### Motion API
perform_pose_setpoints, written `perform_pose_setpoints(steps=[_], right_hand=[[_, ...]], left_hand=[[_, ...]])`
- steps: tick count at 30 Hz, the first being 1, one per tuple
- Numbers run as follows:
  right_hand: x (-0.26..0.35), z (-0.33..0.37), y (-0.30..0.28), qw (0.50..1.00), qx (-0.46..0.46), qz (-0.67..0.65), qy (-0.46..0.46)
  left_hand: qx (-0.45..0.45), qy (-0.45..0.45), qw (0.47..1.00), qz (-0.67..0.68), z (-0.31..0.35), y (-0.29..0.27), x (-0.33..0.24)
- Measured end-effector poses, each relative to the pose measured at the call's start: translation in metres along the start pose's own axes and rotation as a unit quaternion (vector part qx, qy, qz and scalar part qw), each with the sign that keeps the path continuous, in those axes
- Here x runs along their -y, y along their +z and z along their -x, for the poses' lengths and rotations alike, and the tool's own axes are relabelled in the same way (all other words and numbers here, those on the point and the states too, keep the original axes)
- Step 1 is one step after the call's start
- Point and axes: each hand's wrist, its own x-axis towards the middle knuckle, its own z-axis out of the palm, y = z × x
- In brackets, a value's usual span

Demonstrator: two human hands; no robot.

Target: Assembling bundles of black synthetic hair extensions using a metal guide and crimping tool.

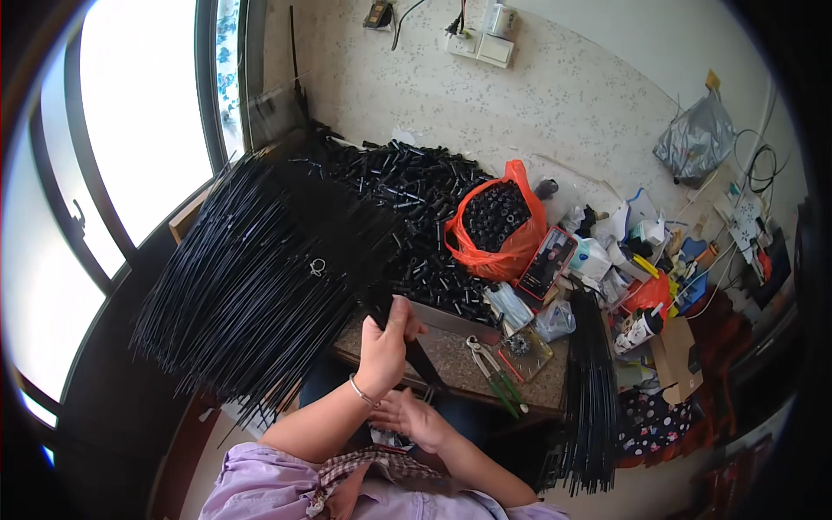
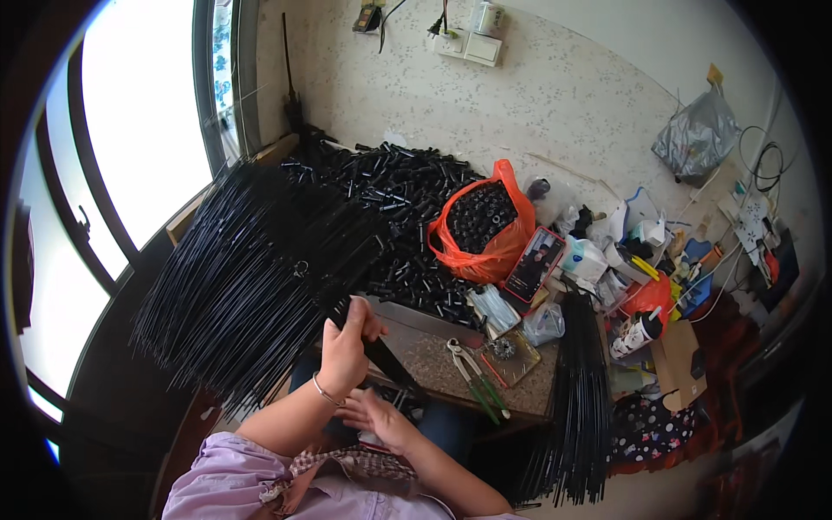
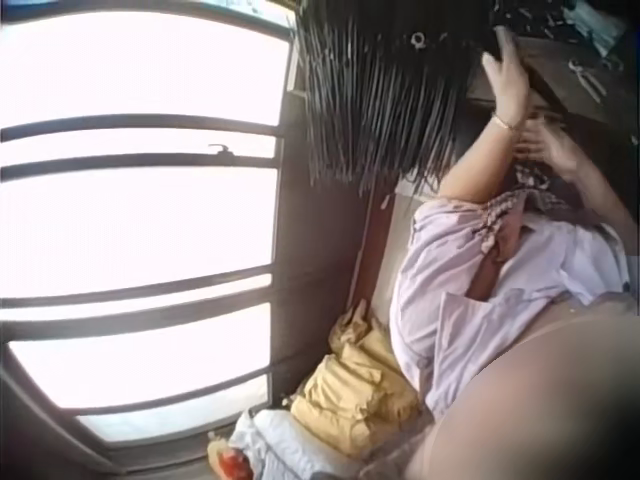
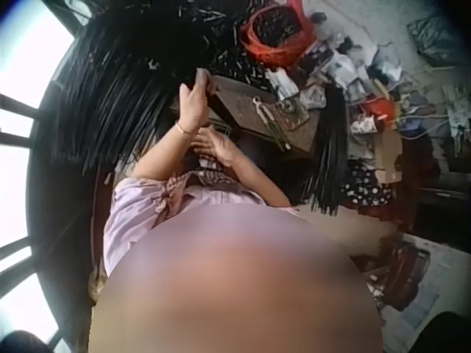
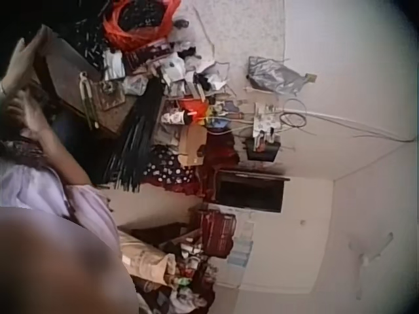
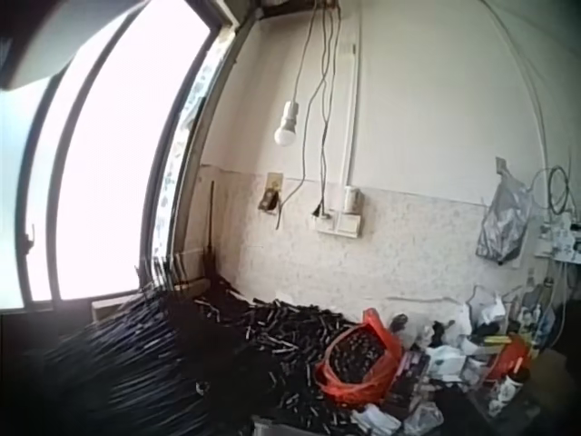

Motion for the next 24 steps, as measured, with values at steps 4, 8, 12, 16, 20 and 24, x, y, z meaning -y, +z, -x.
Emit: perform_pose_setpoints(steps=[4, 8, 12, 16, 20, 24], right_hand=[[0.061, -0.028, -0.036, 0.846, -0.259, -0.339, -0.32], [0.134, -0.006, -0.035, 0.773, -0.323, -0.237, -0.492], [0.143, 0.018, -0.012, 0.806, -0.199, -0.057, -0.555], [0.097, 0.008, -0.021, 0.841, -0.159, 0.099, -0.508], [0.03, -0.026, -0.042, 0.921, -0.106, 0.14, -0.348], [-0.003, -0.041, -0.062, 0.959, -0.07, 0.109, -0.251]], left_hand=[[-0.035, -0.037, 0.964, 0.26, 0.012, -0.008, 0.025], [0.103, -0.408, 0.844, 0.333, 0.054, -0.011, 0.046], [0.395, -0.246, 0.884, 0.048, 0.053, -0.008, -0.002], [0.308, 0.35, 0.846, -0.257, -0.003, 0.01, -0.053], [0.29, 0.189, 0.896, -0.279, -0.039, 0.012, -0.039], [0.376, 0.046, 0.877, -0.295, -0.051, -0.016, -0.008]])
